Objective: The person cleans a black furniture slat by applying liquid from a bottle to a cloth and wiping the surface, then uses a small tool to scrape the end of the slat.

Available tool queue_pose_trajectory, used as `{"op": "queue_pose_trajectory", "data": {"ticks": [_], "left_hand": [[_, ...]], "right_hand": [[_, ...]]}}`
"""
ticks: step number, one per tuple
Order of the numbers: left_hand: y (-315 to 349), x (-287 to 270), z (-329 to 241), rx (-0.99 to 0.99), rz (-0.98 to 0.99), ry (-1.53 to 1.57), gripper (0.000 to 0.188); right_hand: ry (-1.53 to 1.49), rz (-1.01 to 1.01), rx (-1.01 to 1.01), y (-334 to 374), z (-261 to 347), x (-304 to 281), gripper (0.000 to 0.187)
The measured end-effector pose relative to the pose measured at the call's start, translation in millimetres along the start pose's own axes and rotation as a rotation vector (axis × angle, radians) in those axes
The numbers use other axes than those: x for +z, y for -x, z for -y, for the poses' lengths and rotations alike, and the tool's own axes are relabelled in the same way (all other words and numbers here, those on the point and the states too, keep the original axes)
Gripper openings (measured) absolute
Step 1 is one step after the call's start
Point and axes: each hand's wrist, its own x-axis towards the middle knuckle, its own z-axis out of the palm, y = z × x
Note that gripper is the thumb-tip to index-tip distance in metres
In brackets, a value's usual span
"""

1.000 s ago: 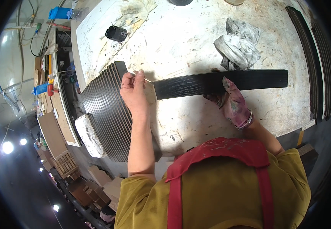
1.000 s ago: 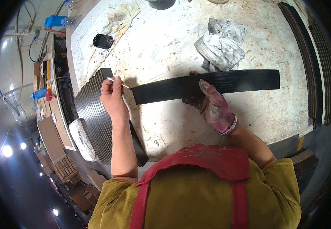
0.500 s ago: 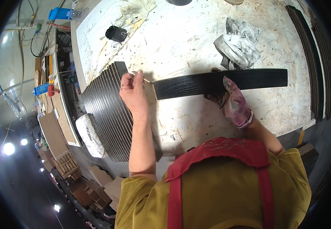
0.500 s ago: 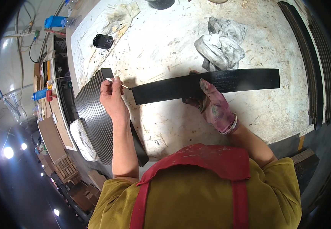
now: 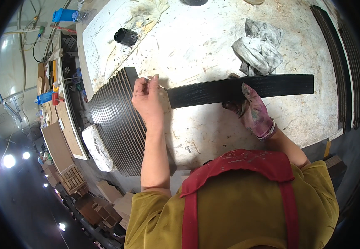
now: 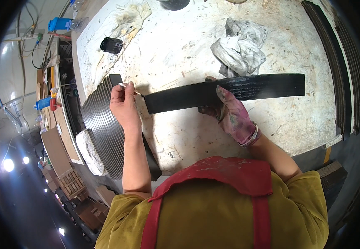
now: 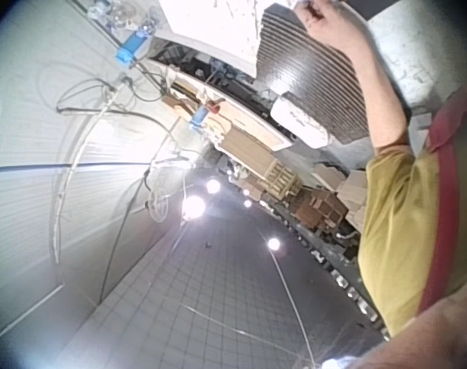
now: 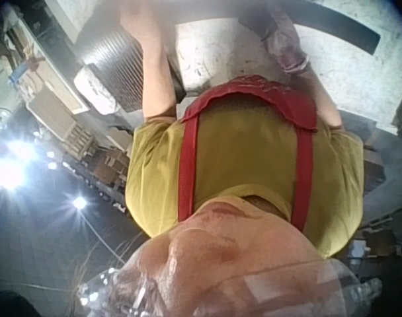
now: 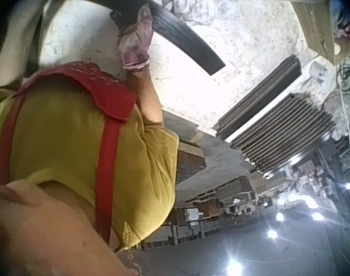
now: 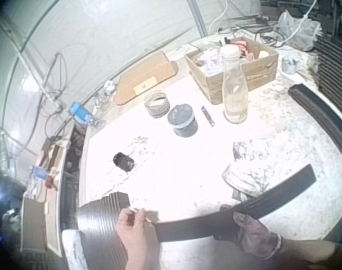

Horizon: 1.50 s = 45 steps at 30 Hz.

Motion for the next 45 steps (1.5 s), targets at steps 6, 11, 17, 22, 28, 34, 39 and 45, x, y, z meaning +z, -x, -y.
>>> {"op": "queue_pose_trajectory", "data": {"ticks": [6,11,17,22,28,34,39,45], "left_hand": [[-3.3,-6.3,1.6,0.098,-0.054,-0.146,0.01],[-1.1,-4.5,-7.4,0.005,-0.049,0.088,0.012],[-5.9,-0.9,4.6,0.221,0.009,-0.306,0.011],[-10.4,-17.6,14.4,0.203,-0.098,-0.315,0.023],[-6.4,-20.7,2.6,0.215,-0.056,-0.105,0.02],[8.8,-35.1,-10.5,0.145,-0.076,-0.037,0.015],[20.8,-55.9,-16.9,0.199,-0.083,0.006,0.012],[35.3,-77.5,-19.5,0.189,-0.142,0.18,0.011]], "right_hand": [[0.0,0.052,-0.008,-0.2,-0.1,-4.1,0.055],[-0.024,0.087,-0.033,0.4,0.1,-4.8,0.056],[-0.13,0.146,-0.07,-1.6,-12.5,-31.5,0.057],[-0.087,-0.038,0.014,-8.2,-15.2,-9.4,0.058],[-0.024,0.062,-0.116,6.7,2.2,7.2,0.041],[-0.097,0.02,-0.062,-20.0,-27.1,-18.6,0.043],[0.01,-0.137,0.008,5.6,6.8,19.2,0.031],[-0.115,0.115,-0.042,-1.1,-3.1,-2.6,0.027]]}}
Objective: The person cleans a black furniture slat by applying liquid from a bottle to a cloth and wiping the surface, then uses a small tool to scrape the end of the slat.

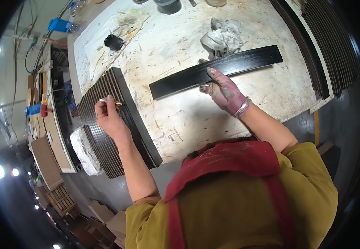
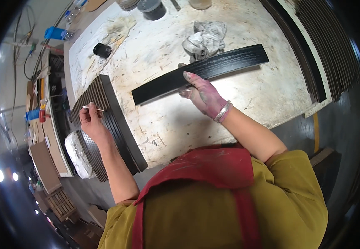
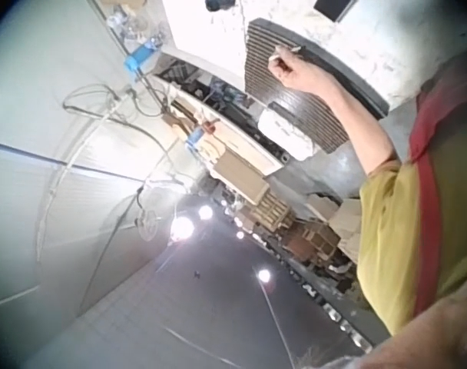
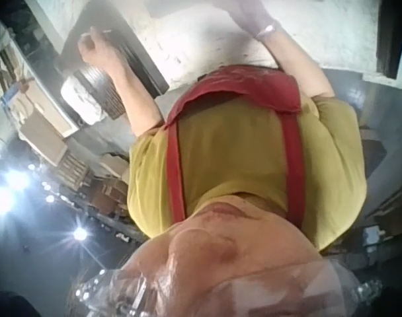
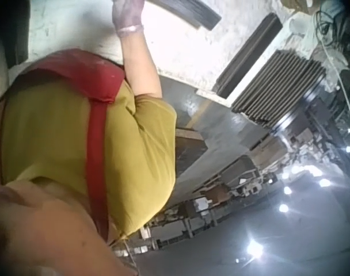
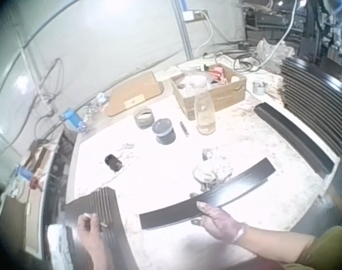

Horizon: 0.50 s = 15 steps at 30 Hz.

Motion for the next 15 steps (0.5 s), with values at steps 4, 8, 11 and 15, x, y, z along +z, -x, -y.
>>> {"op": "queue_pose_trajectory", "data": {"ticks": [4,8,11,15], "left_hand": [[0.1,-9.0,-0.3,-0.019,-0.05,0.019,0.011],[-3.7,-7.9,-5.9,-0.014,-0.058,0.001,0.011],[-5.9,-9.9,-6.2,0.022,-0.029,0.02,0.011],[-6.5,-0.5,-7.8,0.008,-0.02,0.031,0.011]], "right_hand": [[-0.095,-0.295,0.027,4.0,-2.9,-1.1,0.017],[-0.301,-0.21,0.035,9.8,0.4,-15.3,0.015],[-0.43,-0.106,0.058,20.2,9.4,-7.1,0.019],[-0.487,-0.183,0.057,26.7,14.8,11.3,0.031]]}}
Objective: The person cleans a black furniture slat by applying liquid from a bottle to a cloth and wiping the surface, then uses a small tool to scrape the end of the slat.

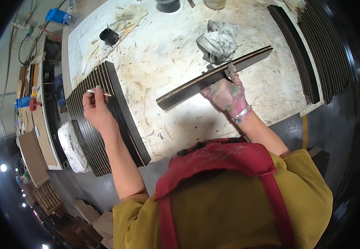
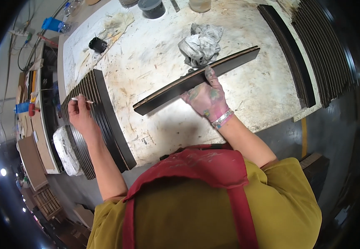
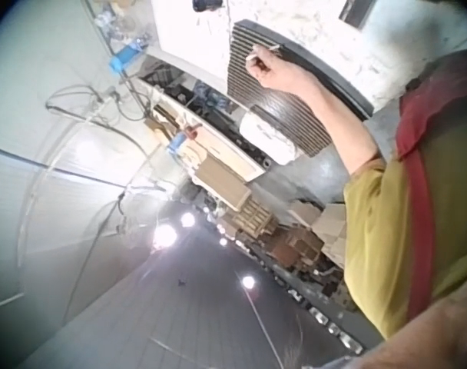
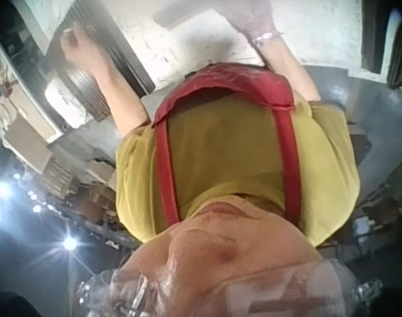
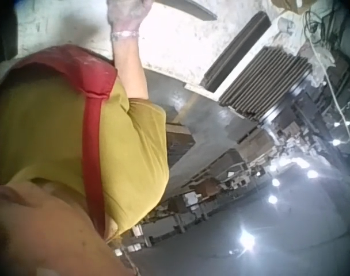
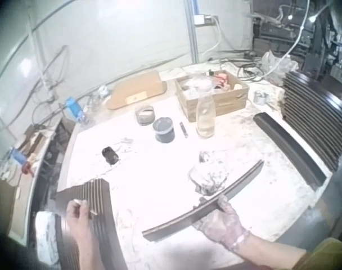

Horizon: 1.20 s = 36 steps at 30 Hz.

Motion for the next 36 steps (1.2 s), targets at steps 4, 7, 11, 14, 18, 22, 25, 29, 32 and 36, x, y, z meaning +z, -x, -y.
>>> {"op": "queue_pose_trajectory", "data": {"ticks": [4,7,11,14,18,22,25,29,32,36], "left_hand": [[2.2,8.1,0.2,-0.01,0.03,0.037,0.008],[5.6,12.5,2.1,-0.021,0.064,0.043,0.008],[15.7,18.2,0.2,-0.058,0.102,0.094,0.008],[20.5,18.7,0.6,-0.08,0.131,0.093,0.009],[27.1,19.9,5.4,-0.08,0.161,0.101,0.008],[27.9,15.6,9.8,-0.081,0.187,0.072,0.009],[27.6,12.3,16.5,-0.086,0.197,0.084,0.009],[29.6,17.1,19.3,-0.13,0.23,0.054,0.009],[30.4,17.1,17.9,-0.069,0.263,-0.209,0.012],[23.3,14.3,35.3,-0.181,0.257,-0.167,0.008]], "right_hand": [[0.082,-0.047,-0.116,-4.6,9.0,-16.8,0.039],[0.16,0.006,-0.157,7.0,0.8,0.1,0.031],[0.027,0.114,-0.18,16.1,6.9,0.6,0.037],[-0.004,0.064,-0.213,22.1,17.5,2.5,0.058],[-0.02,0.157,-0.188,23.7,30.9,-15.1,0.072],[-0.037,0.167,-0.182,21.4,31.3,-17.5,0.072],[-0.019,0.186,-0.17,18.4,33.1,-19.4,0.072],[0.025,0.169,-0.211,21.3,33.0,-14.1,0.069],[-0.036,0.267,-0.19,15.9,42.6,-32.1,0.06],[0.018,0.263,-0.181,9.3,38.2,-35.5,0.049]]}}
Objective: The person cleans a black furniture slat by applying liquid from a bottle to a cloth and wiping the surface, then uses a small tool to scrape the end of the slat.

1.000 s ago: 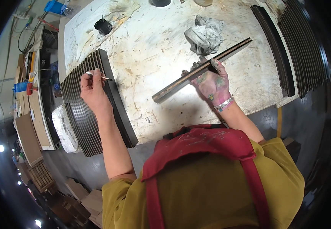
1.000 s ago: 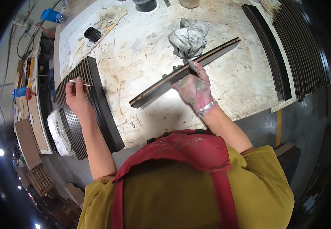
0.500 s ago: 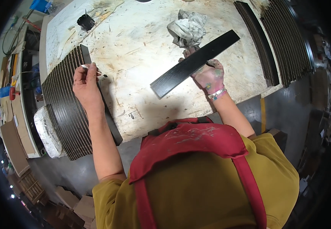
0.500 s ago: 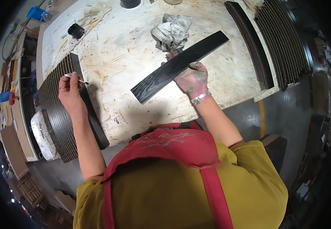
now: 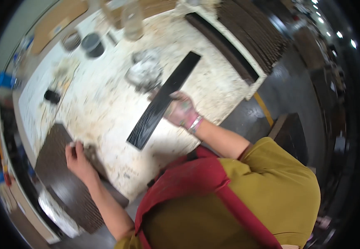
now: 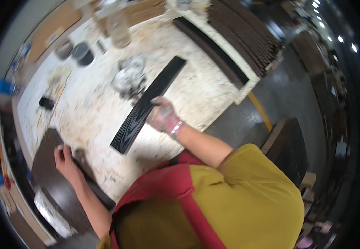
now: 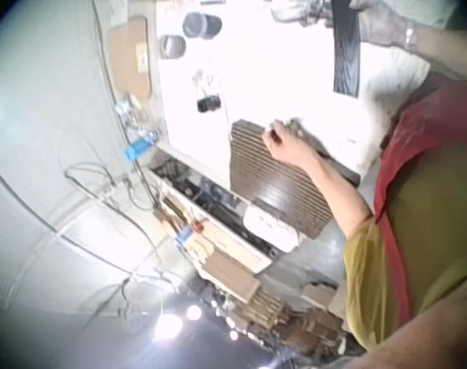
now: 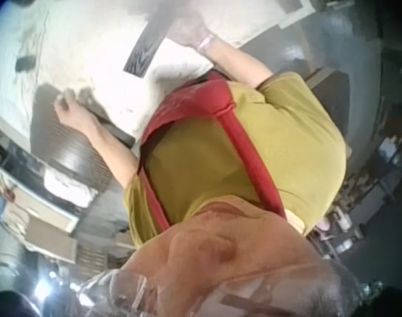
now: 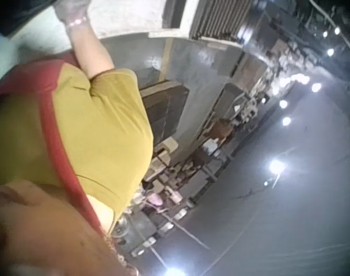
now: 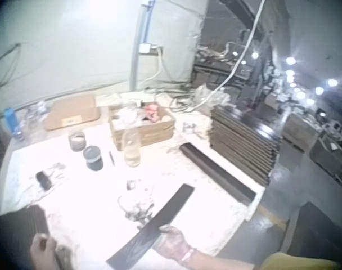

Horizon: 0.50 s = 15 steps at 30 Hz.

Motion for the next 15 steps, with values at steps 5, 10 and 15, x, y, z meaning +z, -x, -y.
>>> {"op": "queue_pose_trajectory", "data": {"ticks": [5,10,15], "left_hand": [[-22.9,15.9,5.0,0.047,0.117,0.096,0.01],[-42.1,36.6,-17.3,0.104,0.127,0.05,0.008],[-38.1,51.7,-30.0,0.095,0.242,0.153,0.006]], "right_hand": [[0.268,-0.112,-0.051,12.6,-3.7,21.7,0.034],[0.237,-0.035,-0.006,1.1,-3.0,-9.7,0.034],[0.01,-0.077,0.028,-0.9,-1.2,-2.4,0.042]]}}
